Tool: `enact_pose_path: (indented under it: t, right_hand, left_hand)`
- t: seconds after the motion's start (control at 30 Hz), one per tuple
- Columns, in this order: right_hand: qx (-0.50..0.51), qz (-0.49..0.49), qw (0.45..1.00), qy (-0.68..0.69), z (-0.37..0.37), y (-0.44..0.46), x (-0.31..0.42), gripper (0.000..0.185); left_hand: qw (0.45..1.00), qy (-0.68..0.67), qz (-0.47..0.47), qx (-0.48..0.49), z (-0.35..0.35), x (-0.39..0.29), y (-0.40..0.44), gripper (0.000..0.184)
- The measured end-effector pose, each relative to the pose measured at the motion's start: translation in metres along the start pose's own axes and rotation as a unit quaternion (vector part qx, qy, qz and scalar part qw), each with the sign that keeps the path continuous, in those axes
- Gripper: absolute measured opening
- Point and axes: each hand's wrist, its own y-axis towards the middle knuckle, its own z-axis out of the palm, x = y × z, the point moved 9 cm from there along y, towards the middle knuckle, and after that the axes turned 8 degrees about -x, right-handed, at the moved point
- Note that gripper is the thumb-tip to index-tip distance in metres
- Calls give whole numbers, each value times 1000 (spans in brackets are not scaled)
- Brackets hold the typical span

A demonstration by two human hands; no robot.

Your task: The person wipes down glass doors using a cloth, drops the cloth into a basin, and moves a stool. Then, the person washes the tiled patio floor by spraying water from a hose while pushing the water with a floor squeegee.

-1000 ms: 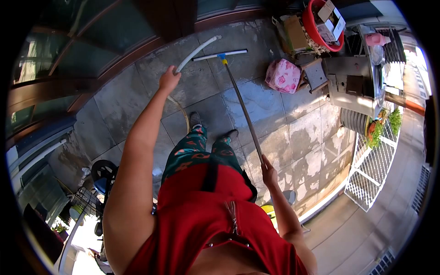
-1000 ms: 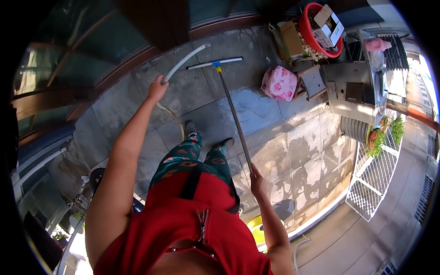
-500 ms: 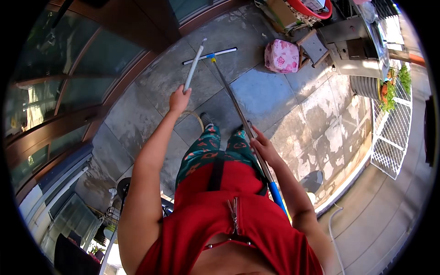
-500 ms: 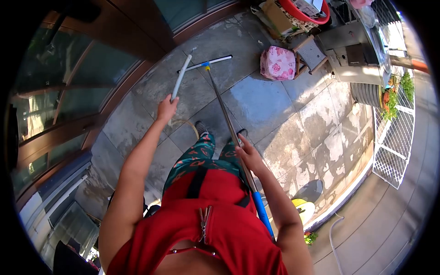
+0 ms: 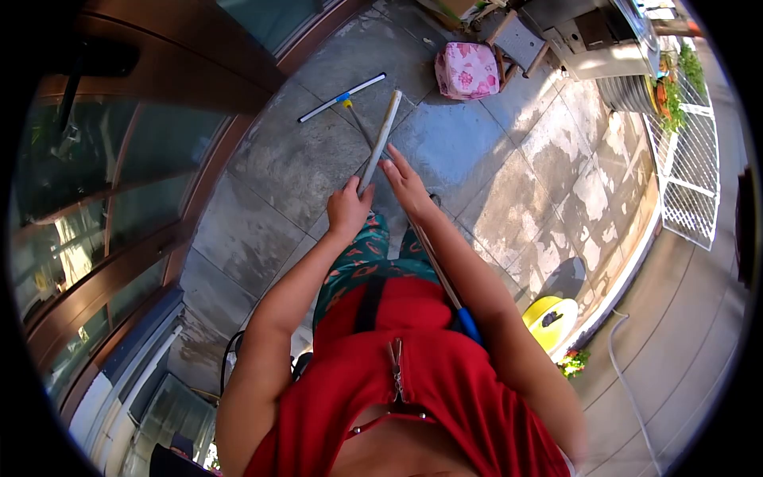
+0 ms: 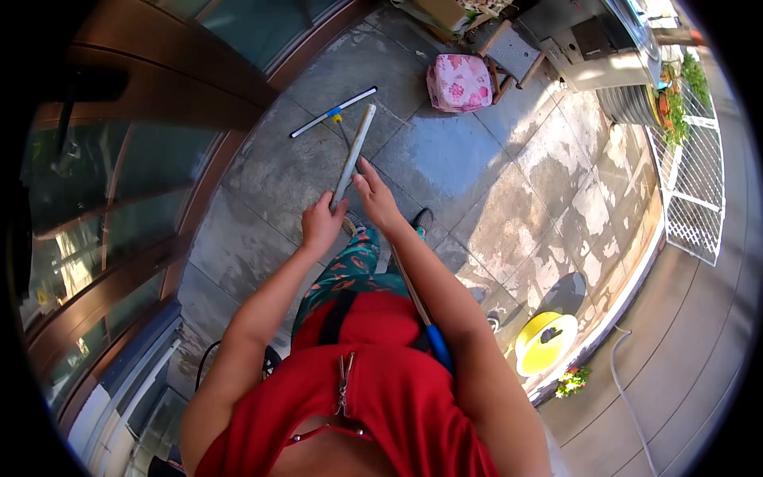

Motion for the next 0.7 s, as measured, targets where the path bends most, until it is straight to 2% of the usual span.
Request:
enact_pose_path:
  t: [0.1,0.13,0.23,0.27,0.33,0.37,0.43,0.53,0.67,0.7]
  right_hand:
    - [8,13,997,-75,5,9,15,38]
    - [1,5,997,-77,6,7,23,29]
    - [5,64,995,-75,10,2,23,31]
    - [8,76,992,-96,9,1,25,35]
    - [-18,13,995,-102,12,8,7,37]
    - [-30,-18,994,-105,13,10,-5,39]
    - [12,5,994,-110,20,5,9,39]
    - [53,36,987,-151,30,-1,21,40]
    - [89,12,981,-172,44,-5,16,41]
    - [107,4,979,-175,47,-5,11,42]
  left_hand:
    - [1000,-11,19,23,4,-17,-10,27]
    - [998,8,45,35,6,-22,-12,25]
    - [962,-228,-48,143,21,-16,-16,29]
    - [935,-321,-89,122,22,-5,-12,31]
    - [852,-490,-169,76,26,14,1,38]
    - [856,-482,-165,82,26,14,7,43]
    - [864,-470,-156,86,12,-10,33,53]
    - [888,-443,-121,17,15,-13,71,63]
    - [813,-539,-222,-5,11,-14,99,61]
    - [808,-542,-232,22,16,-12,103,60]
